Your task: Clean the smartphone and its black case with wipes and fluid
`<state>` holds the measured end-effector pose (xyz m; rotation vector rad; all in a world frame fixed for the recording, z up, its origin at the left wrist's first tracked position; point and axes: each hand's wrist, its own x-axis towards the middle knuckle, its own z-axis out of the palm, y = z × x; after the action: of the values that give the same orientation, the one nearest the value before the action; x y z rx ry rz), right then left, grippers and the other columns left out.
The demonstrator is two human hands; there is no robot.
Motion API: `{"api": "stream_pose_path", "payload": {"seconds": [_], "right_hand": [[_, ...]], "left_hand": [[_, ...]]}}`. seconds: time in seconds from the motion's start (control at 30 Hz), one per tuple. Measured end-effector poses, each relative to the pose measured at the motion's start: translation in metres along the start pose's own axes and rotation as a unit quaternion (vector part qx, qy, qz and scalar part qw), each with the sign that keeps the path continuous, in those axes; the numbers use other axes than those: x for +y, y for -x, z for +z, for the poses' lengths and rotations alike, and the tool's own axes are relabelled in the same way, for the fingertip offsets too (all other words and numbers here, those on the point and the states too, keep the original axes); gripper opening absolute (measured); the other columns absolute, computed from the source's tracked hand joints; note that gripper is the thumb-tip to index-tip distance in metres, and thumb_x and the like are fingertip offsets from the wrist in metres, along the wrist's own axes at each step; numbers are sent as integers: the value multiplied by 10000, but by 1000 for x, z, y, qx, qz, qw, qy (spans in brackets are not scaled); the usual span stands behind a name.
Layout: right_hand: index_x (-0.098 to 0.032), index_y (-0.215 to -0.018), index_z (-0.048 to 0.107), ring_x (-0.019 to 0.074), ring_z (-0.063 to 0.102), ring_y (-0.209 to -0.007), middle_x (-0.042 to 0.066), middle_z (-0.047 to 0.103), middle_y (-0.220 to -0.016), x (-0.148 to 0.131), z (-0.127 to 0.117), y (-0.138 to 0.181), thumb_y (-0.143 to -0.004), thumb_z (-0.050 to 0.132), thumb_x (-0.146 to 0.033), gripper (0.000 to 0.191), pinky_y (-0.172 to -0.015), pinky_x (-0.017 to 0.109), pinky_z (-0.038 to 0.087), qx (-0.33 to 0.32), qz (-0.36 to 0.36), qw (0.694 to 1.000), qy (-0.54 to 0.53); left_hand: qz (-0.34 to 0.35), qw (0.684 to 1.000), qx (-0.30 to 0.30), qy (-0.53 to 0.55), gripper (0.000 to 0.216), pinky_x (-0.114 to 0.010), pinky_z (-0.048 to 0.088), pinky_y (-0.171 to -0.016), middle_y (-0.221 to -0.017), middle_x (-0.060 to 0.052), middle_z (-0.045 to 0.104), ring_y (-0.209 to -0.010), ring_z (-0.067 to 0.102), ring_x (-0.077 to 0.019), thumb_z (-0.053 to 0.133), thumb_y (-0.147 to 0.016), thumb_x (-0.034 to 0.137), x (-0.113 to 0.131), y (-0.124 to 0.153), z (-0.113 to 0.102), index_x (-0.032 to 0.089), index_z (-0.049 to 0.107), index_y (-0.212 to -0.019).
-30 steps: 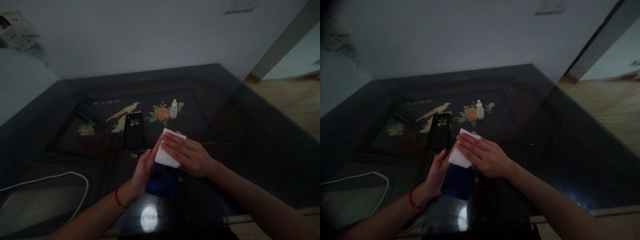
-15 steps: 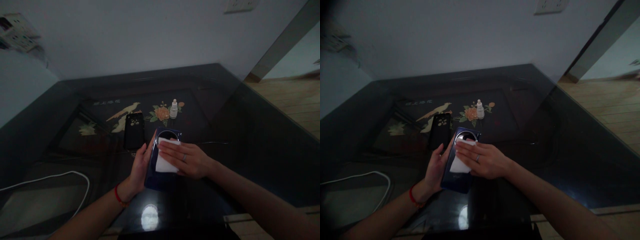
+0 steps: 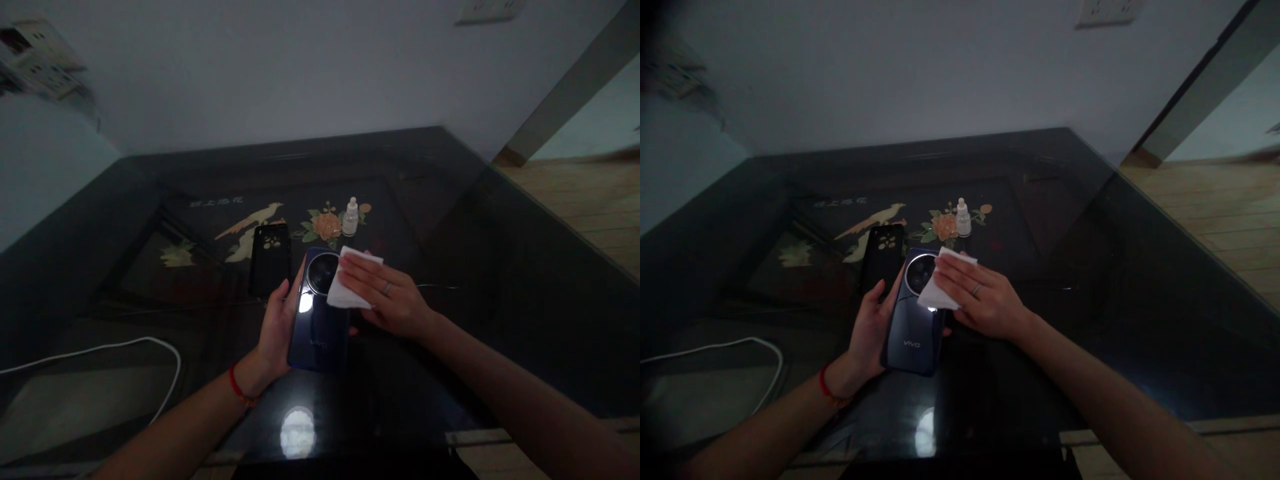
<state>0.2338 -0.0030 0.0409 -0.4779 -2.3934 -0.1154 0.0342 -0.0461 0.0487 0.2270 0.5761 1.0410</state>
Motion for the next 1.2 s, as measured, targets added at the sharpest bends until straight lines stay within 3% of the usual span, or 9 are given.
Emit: {"api": "stream_pose_path", "payload": {"seconds": [0.17, 0.37, 0.5, 0.7, 0.87, 0.93, 1.07, 1.13, 1.2], "right_hand": [[-18, -1201, 565, 231, 440, -1300, 163, 580, -1288, -19, 3, -1, -1005, 187, -340, 534, -991, 357, 479, -69, -116, 989, -60], [23, -1240, 517, 251, 313, -1373, 215, 551, -1302, -24, 3, -6, -998, 241, -302, 490, -1076, 421, 392, -27, -28, 998, -43], [13, -1282, 484, 258, 290, -1383, 207, 518, -1340, -33, 10, -9, -989, 269, -274, 463, -1082, 423, 388, -50, -14, 997, -53], [-11, -1222, 554, 228, 456, -1286, 142, 578, -1296, -50, 16, -13, -978, 270, -182, 411, -1098, 321, 367, -77, -188, 973, -106], [7, -1240, 526, 255, 383, -1336, 195, 550, -1312, -36, 14, -7, -996, 237, -290, 481, -1061, 402, 409, -48, -29, 997, -52], [-7, -1240, 531, 247, 377, -1341, 182, 550, -1316, -38, 15, -7, -988, 270, -292, 461, -1057, 392, 415, -57, -49, 995, -59], [-23, -1212, 562, 203, 462, -1285, 146, 580, -1293, -48, 17, -9, -965, 321, -204, 391, -1068, 314, 401, -82, -197, 972, -100], [-19, -1214, 559, 215, 441, -1301, 151, 580, -1293, -44, 15, -7, -970, 327, -214, 390, -1062, 335, 410, -67, -156, 982, -84], [-14, -1228, 544, 240, 365, -1349, 176, 560, -1308, -37, 13, -5, -986, 301, -276, 432, -1047, 397, 428, -54, -60, 996, -50]], "left_hand": [[-16, 999, 32, 30, 534, -401, 406, -958, -1248, -47, 610, -1041, 604, -240, 244, -933, 454, 3, -1, 3, 311, 311, -1442], [-56, 996, 41, 60, 533, -380, 435, -900, -1097, -55, 678, -860, 652, -205, 220, -940, 470, 0, 0, 5, 291, 350, -1424], [-98, 993, 19, 69, 577, -344, 463, -825, -1088, -79, 679, -805, 669, -202, 245, -929, 507, -4, -1, 0, 273, 277, -1456], [-87, 994, -63, 36, 649, -481, 413, -915, -1310, -83, 562, -1098, 601, -308, 316, -876, 603, -3, -2, -6, 412, 121, -1465], [-79, 995, -14, 61, 573, -331, 448, -856, -1080, -37, 678, -795, 651, -167, 313, -911, 514, 0, -2, -8, 333, 271, -1453], [-82, 995, -16, 57, 571, -358, 440, -872, -1150, -50, 657, -827, 645, -182, 310, -913, 506, 0, -2, -7, 328, 269, -1454], [-81, 994, -72, 33, 630, -519, 355, -958, -1336, -76, 547, -1106, 584, -306, 328, -879, 593, -1, -2, -5, 406, 169, -1460], [-70, 995, -61, 37, 611, -503, 339, -989, -1345, -70, 543, -1136, 570, -300, 329, -889, 570, -1, -3, -7, 396, 193, -1459], [-57, 997, -34, 45, 569, -446, 352, -1001, -1336, -60, 554, -1112, 585, -266, 321, -911, 512, 0, -3, -8, 361, 246, -1454]]}}
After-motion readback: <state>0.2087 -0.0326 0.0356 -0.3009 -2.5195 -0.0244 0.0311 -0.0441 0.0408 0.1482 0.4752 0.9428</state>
